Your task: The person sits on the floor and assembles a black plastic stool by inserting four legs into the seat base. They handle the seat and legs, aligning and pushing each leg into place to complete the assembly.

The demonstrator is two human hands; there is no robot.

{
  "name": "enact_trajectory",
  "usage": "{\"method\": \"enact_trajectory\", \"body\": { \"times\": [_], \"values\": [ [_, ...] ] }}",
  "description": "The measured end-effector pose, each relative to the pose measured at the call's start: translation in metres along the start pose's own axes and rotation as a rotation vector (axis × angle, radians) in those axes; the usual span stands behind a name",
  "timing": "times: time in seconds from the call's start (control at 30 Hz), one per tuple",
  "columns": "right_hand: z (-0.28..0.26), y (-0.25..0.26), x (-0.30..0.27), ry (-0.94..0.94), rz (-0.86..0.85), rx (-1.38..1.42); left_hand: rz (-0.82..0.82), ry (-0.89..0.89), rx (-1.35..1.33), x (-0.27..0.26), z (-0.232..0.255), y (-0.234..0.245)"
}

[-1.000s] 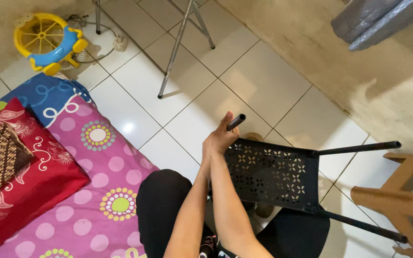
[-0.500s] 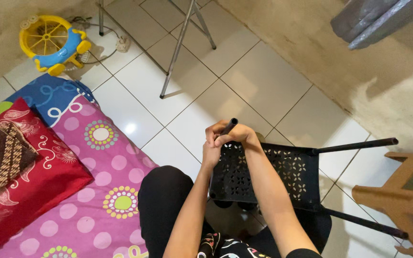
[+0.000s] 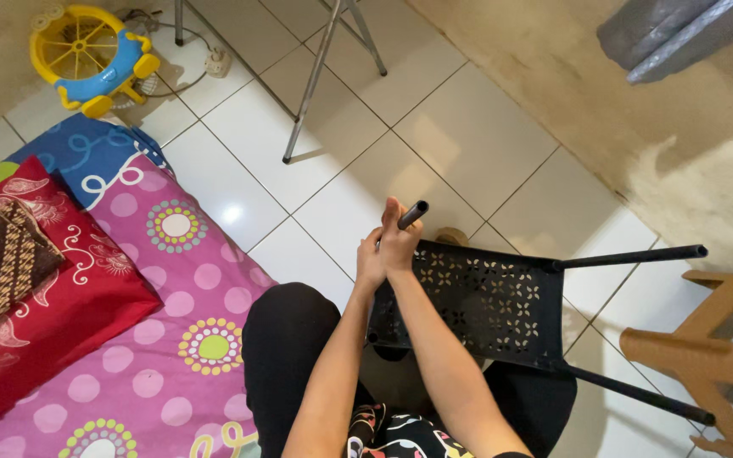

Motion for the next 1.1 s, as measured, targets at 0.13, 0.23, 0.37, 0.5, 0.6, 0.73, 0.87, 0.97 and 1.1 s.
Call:
{"method": "enact_trajectory", "body": {
  "times": [0.13,0.23,0.37,0.5,0.6,0.73,0.87,0.97,1.1],
  "values": [
    [-0.008,-0.023,-0.008,-0.061,0.316,0.004,-0.025,-0.05,0.211,0.017,-0.027,-0.015],
    [-0.014,-0.024,-0.012,-0.145,0.319,0.035,-0.036,0.01,0.224,0.013,-0.036,-0.022],
    [-0.031,0.002,0.011,-0.094,-0.238,0.196,0.031,-0.022,0.019,0.012,-0.009,-0.009],
    [-0.048,0.026,0.058,-0.174,-1.153,0.256,0.006,0.016,-0.05,0.0,0.027,0.007],
    [-0.045,0.026,0.083,-0.064,-1.531,0.328,-0.028,0.084,-0.048,-0.001,0.038,0.009],
    [-0.019,0.029,0.069,-0.212,-1.235,0.136,-0.005,0.0,-0.131,0.001,0.036,0.006],
    [0.01,0.026,0.033,-0.151,-0.63,0.125,-0.009,0.016,-0.051,0.003,0.028,0.002],
    [0.016,0.016,0.019,-0.072,-0.404,0.108,-0.021,0.039,-0.057,-0.001,0.019,0.002],
    [0.002,0.005,0.012,0.016,-0.115,-0.097,0.018,-0.088,-0.03,0.003,0.008,-0.005]
  ]
}}
Point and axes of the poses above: each hand's wrist, its own x-axis towards the middle knuckle, its own y-axis out of the back of the hand, z = x × y, the point moved 1 cm from there along x, towards the middle knuckle, and after that the axes turned 4 degrees about x, right-handed, at the moved point
